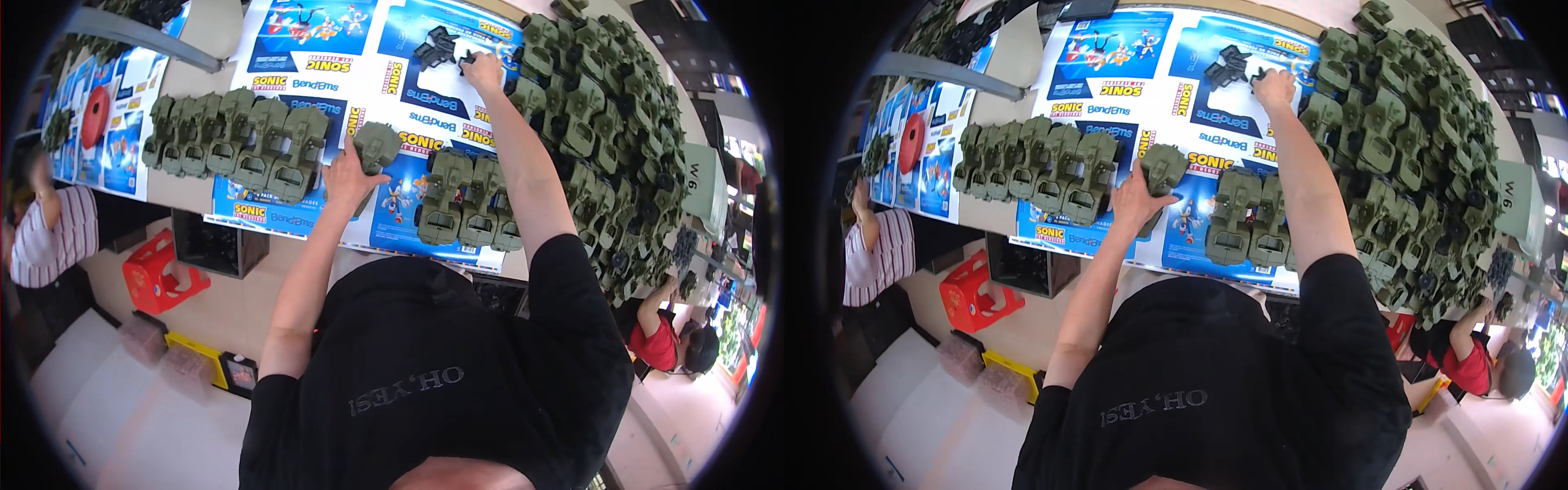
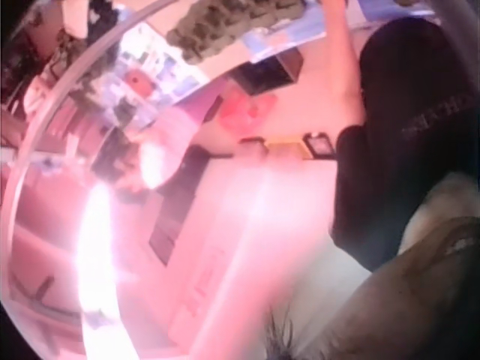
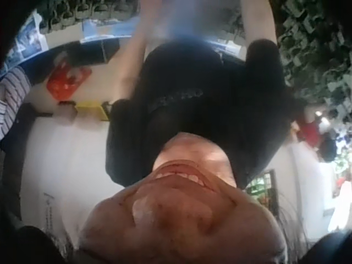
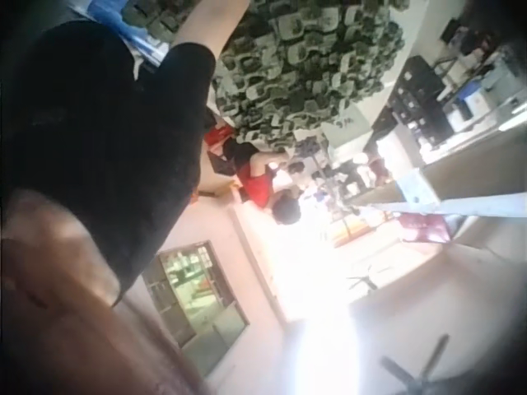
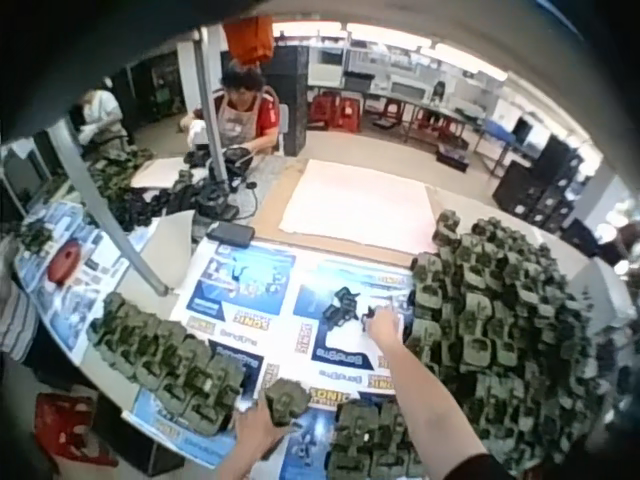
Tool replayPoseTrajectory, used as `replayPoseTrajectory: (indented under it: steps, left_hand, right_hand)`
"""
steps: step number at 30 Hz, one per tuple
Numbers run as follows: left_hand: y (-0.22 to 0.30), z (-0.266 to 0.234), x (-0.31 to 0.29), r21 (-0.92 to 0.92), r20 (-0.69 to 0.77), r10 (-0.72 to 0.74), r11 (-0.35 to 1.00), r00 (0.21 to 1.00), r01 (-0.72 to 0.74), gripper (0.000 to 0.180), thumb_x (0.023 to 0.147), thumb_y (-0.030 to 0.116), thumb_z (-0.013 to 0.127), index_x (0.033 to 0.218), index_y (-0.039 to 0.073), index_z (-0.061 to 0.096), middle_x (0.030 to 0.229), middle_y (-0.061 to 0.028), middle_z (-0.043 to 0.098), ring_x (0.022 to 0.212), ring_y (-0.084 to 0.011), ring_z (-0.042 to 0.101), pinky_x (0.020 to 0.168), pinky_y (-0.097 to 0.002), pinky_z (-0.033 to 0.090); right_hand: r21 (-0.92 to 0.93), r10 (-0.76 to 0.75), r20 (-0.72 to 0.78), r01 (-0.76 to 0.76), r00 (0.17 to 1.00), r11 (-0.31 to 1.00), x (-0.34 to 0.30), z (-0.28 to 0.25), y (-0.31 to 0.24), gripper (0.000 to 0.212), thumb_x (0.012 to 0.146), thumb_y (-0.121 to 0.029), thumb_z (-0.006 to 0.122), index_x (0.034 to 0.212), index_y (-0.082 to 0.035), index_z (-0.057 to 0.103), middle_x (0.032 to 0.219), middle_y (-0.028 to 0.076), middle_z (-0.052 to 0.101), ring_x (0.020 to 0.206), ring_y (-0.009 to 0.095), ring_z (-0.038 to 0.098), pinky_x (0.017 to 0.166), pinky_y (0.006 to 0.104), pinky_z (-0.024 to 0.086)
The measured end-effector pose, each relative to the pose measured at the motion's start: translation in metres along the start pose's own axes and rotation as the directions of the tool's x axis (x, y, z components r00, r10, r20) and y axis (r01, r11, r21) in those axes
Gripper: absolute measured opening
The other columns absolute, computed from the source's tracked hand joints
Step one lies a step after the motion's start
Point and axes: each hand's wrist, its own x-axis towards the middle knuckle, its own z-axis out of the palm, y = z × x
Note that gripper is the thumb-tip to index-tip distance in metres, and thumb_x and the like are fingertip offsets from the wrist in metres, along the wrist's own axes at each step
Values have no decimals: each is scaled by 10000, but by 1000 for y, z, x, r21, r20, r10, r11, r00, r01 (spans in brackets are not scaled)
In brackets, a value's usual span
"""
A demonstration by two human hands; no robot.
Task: The person assembles green plastic toy components by hand. They repeatedly pick up a main body piece and a smaller black part, fit them together, and place the assembled unit onto a table. The process is repetitive, involving the same two types of parts throughout the clip.
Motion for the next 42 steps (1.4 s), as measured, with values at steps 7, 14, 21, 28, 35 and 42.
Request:
replayPoseTrajectory:
  steps: [7, 14, 21, 28, 35, 42]
  left_hand:
    - [-14, -9, 10, -185, 155, 89, 981, 984, -59, 876, 625, 578, 741, 1221, -13, 488, 1074, -211, 631, 999, -349, 609, 869, -415, 471]
    - [20, -93, -52, -496, 402, 491, 826, 773, -267, 891, 617, 581, 762, 1202, -43, 511, 1049, -202, 641, 1012, -310, 617, 891, -368, 456]
    - [53, -107, -94, -526, 565, 589, 797, 578, -297, 804, 701, 565, 728, 1224, -6, 509, 1016, -167, 640, 937, -274, 615, 833, -354, 467]
    - [72, -97, -112, -572, 648, 570, 802, 505, -170, 765, 737, 582, 686, 1214, 11, 507, 1035, -171, 634, 957, -272, 616, 833, -355, 473]
    - [85, -98, -121, -447, 566, 524, 844, 637, -297, 925, 695, 613, 696, 1277, -47, 407, 1063, -223, 624, 1025, -331, 607, 886, -373, 465]
    - [100, -105, -128, -362, 567, 461, 884, 683, -296, 927, 679, 614, 698, 1236, -78, 436, 1057, -239, 623, 1009, -355, 608, 884, -382, 468]
  right_hand:
    - [703, -55, 178, -88, 982, 705, -81, -15, 22, 331, 812, -257, 616, 948, 38, 550, 804, 133, 628, 830, 250, 642, 680, 324, 496]
    - [969, -391, 186, -235, 901, -81, -260, -99, 20, 383, 977, -222, 459, 1321, -79, 372, 1104, 184, 590, 866, 211, 624, 585, 290, 497]
    - [821, -514, 263, -469, 817, -325, -317, -122, 29, 674, 963, -523, 319, 1438, -52, 233, 1302, 147, 468, 1106, 198, 484, 789, 289, 395]
    - [973, -476, 208, -230, 854, 13, -336, -129, 49, 675, 965, -505, 347, 1406, 5, 310, 1308, 146, 488, 1135, 199, 483, 937, 324, 370]
    - [933, -520, 54, 142, 852, 330, -348, -147, 48, 708, 934, -576, 356, 1378, -25, 391, 1333, 143, 444, 1174, 238, 439, 1038, 346, 297]
    - [989, -520, 119, -53, 846, 141, -346, -133, 54, 704, 937, -573, 351, 1367, -19, 406, 1318, 143, 457, 1241, 230, 393, 1053, 342, 284]
